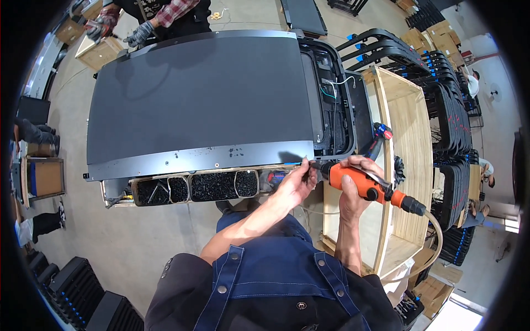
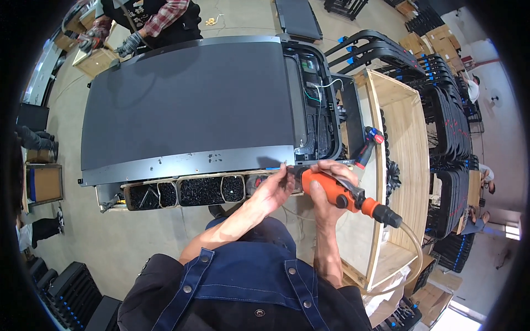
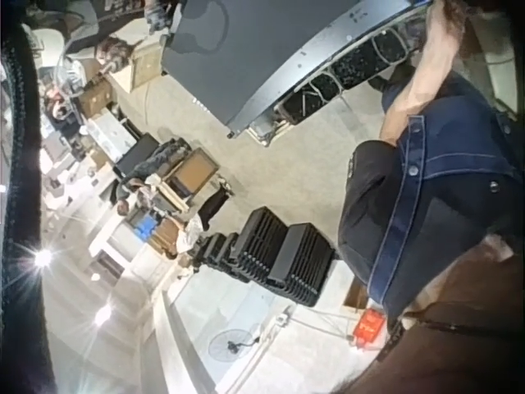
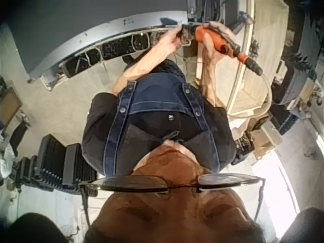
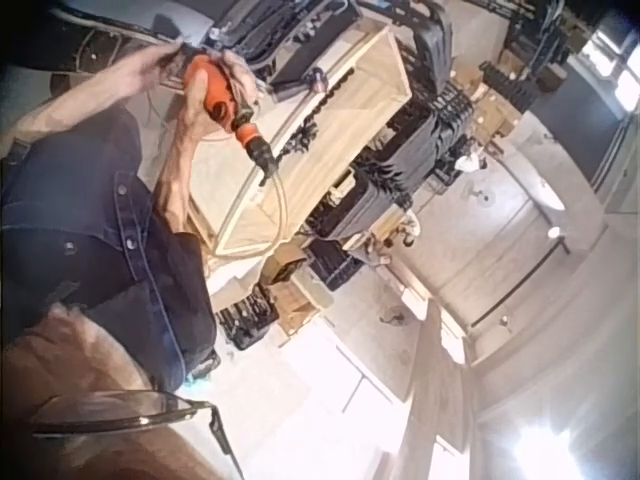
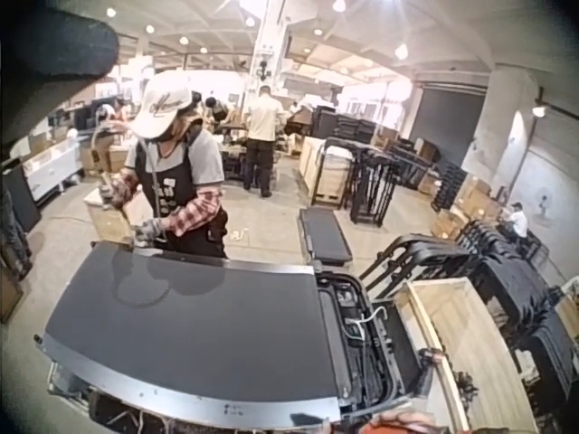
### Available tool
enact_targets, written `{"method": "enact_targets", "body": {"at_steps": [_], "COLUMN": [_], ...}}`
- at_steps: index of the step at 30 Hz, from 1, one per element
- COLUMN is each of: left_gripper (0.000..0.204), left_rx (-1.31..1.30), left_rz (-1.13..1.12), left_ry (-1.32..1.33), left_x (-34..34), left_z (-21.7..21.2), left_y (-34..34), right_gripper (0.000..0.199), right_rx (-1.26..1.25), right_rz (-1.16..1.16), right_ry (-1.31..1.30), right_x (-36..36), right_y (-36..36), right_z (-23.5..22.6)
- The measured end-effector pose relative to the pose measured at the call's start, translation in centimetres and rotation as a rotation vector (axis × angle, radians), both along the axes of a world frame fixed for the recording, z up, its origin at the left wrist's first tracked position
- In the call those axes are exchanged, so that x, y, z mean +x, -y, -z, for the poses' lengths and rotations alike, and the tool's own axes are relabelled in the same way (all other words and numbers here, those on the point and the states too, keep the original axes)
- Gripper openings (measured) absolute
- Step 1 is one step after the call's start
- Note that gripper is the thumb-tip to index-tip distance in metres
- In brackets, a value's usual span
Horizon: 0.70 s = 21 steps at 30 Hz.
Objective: Assembling a treadmill unit by installing plastic covers and securing them with electric and pneumatic screwdrivers.
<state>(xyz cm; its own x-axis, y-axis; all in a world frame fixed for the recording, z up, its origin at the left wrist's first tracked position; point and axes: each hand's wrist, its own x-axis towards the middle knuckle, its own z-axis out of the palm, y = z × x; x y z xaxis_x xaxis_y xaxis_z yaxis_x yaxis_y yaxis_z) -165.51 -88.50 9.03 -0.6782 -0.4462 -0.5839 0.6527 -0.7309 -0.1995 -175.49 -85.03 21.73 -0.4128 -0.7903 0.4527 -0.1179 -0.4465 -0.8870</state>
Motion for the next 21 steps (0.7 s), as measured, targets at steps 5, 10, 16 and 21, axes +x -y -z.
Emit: {"method": "enact_targets", "body": {"at_steps": [5, 10, 16, 21], "left_gripper": [0.029, 0.033, 0.028, 0.025], "left_rx": [0.062, -0.052, -0.394, -0.694], "left_rz": [0.073, 0.118, 0.236, 0.378], "left_ry": [0.018, 0.054, 0.199, 0.330], "left_x": [-1.5, -1.2, 4.3, 7.5], "left_z": [1.9, 2.3, 0.2, -1.9], "left_y": [1.0, 1.1, -1.2, -1.3], "right_gripper": [0.046, 0.046, 0.045, 0.038], "right_rx": [0.228, 0.316, 0.267, 0.261], "right_rz": [-0.060, -0.223, -0.316, -0.331], "right_ry": [-0.099, -0.152, -0.195, -0.153], "right_x": [-0.4, 0.1, 0.4, 0.4], "right_y": [2.9, 5.5, 6.3, 6.4], "right_z": [0.0, 0.2, 1.2, 1.3]}}
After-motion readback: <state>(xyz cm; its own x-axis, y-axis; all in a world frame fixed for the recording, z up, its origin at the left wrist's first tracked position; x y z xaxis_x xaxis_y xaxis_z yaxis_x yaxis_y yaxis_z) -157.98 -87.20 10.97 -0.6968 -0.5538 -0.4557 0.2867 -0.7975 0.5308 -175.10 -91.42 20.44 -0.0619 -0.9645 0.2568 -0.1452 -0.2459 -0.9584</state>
